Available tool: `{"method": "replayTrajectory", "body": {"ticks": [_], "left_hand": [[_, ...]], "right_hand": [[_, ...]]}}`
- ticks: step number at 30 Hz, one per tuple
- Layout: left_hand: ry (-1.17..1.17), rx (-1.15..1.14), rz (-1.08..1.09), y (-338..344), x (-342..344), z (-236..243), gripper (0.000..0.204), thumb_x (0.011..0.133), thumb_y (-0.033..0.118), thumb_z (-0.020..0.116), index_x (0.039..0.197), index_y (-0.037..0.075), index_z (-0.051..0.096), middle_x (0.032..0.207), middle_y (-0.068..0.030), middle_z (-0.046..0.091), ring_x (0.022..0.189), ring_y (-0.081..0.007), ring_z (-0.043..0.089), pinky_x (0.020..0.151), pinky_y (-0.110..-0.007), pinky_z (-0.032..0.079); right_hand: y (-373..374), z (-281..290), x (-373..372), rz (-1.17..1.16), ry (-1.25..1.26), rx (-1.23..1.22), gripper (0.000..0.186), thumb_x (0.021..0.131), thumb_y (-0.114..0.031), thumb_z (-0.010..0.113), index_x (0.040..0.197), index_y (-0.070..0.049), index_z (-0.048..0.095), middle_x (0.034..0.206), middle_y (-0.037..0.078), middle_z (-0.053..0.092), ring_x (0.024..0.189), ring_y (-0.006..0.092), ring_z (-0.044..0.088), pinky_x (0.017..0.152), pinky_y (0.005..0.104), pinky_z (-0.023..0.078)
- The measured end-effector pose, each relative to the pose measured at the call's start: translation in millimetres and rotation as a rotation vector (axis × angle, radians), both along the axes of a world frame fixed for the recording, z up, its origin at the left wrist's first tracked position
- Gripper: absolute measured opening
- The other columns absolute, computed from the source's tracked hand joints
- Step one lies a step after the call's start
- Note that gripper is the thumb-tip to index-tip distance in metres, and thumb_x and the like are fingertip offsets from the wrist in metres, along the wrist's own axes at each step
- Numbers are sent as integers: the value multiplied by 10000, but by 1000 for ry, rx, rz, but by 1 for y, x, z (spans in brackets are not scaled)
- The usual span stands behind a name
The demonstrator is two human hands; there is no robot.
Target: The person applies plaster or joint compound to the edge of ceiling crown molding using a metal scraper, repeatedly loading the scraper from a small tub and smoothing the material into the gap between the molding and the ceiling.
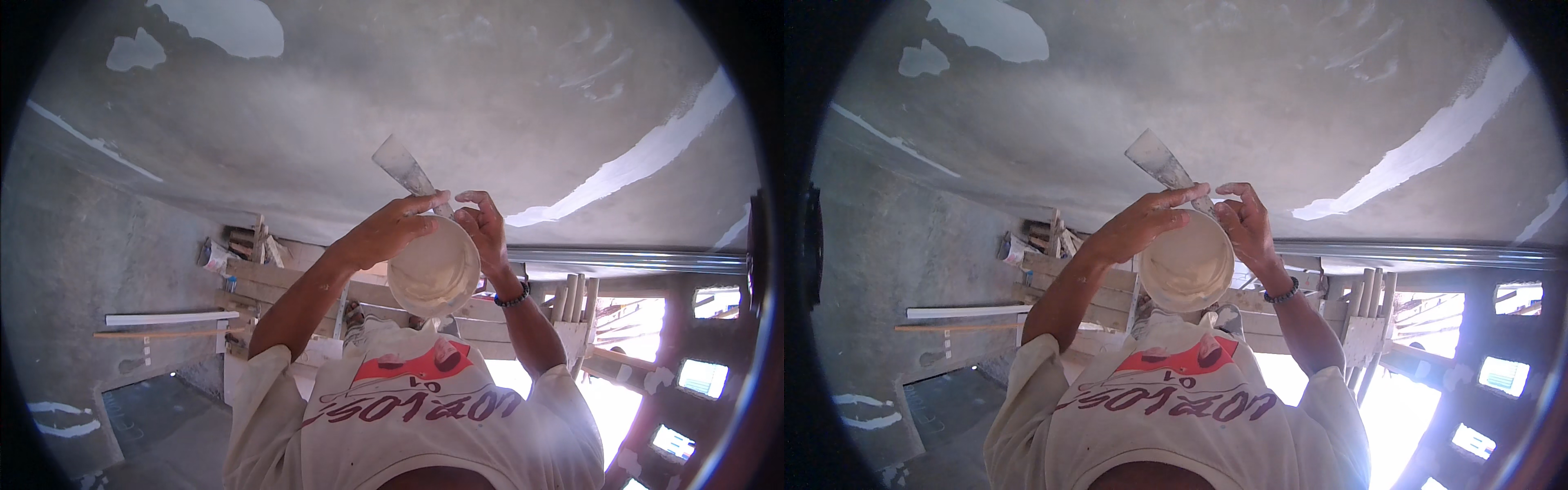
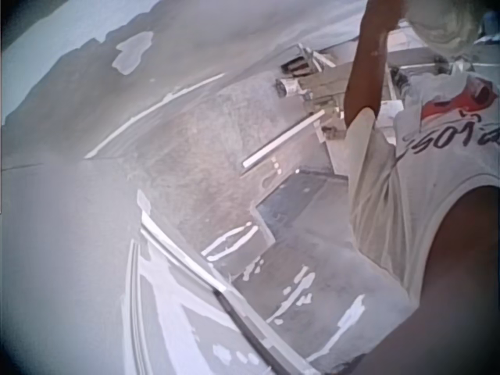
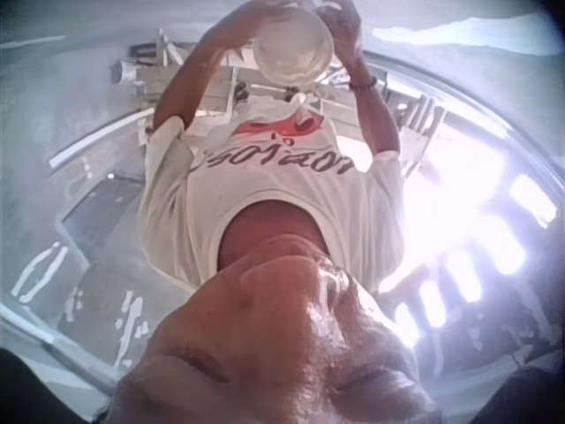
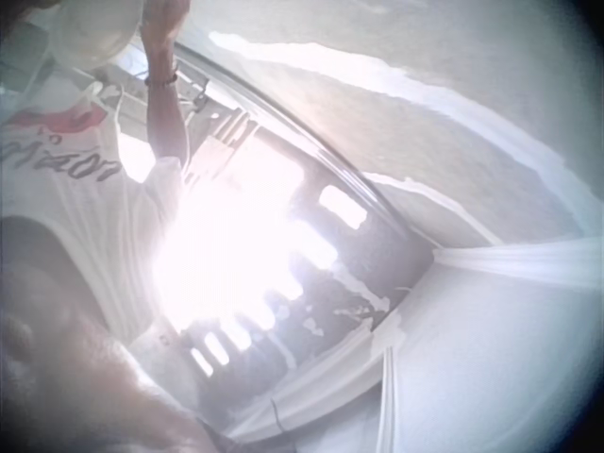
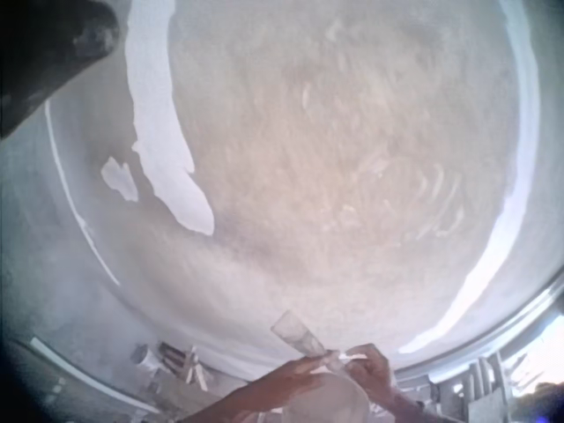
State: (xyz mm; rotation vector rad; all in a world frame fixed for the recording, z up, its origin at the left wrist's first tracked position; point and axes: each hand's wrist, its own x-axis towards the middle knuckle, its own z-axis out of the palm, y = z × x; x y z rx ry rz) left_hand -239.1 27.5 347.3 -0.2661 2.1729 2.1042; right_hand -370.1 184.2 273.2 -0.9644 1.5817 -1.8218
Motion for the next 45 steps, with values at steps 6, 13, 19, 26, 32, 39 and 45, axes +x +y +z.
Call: {"method": "replayTrajectory", "body": {"ticks": [6, 13, 19, 26, 32, 39, 45], "left_hand": [[42, -386, 136, -18, 15, -4, 498, 918, 194, 456, 1362, -17, 378, 1380, -226, 407, 1292, -310, 391, 1059, -360, 310], [-2, -596, 183, -25, 12, 6, 504, 912, 232, 445, 1348, -15, 395, 1341, -238, 440, 1266, -339, 414, 1060, -373, 312], [-40, -791, 226, -15, 7, 23, 503, 906, 226, 454, 1353, 5, 394, 1338, -213, 456, 1250, -331, 433, 1060, -380, 324], [-25, -855, 276, -12, 1, 24, 518, 904, 249, 472, 1346, -9, 388, 1288, -228, 493, 1189, -358, 481, 1016, -407, 370], [-27, -887, 298, -3, -3, 35, 501, 902, 222, 486, 1333, -18, 398, 1258, -243, 507, 1157, -371, 496, 993, -416, 385], [150, -838, 303, -19, 8, 13, 511, 897, 241, 485, 1340, 1, 394, 1284, -269, 474, 1191, -389, 464, 1015, -426, 363], [211, -717, 330, -44, -7, 3, 472, 908, 241, 470, 1280, -51, 458, 1265, -273, 496, 1220, -376, 452, 1034, -378, 345]], "right_hand": [[45, 56, -5, -25, 715, 141, 287, 858, -49, 572, 1145, -43, 572, 860, 88, 633, 665, 175, 610, 595, 309, 488], [47, 88, 8, 431, 1195, 478, 437, 858, -167, 543, 1291, -145, 492, 629, 80, 538, 506, 234, 557, 458, 380, 442], [41, 82, 15, 614, 1360, 608, 543, 803, -104, 537, 1334, -90, 427, 609, 84, 561, 504, 243, 575, 458, 379, 462], [30, 73, 18, 751, 955, 782, 596, 824, -118, 494, 1385, -31, 315, 611, 122, 599, 525, 296, 599, 522, 397, 499], [32, 59, 15, 892, 156, 685, 668, 839, -150, 512, 1427, -15, 224, 651, 112, 625, 485, 182, 560, 468, 307, 464], [54, 21, 42, 872, -1027, -26, 686, 851, -96, 612, 1414, -20, 228, 682, 108, 595, 489, 114, 498, 412, 185, 343], [47, 106, -68, 589, -480, -493, 509, 822, -102, 570, 1309, -145, 426, 867, 250, 581, 541, 138, 477, 435, 205, 370]]}}
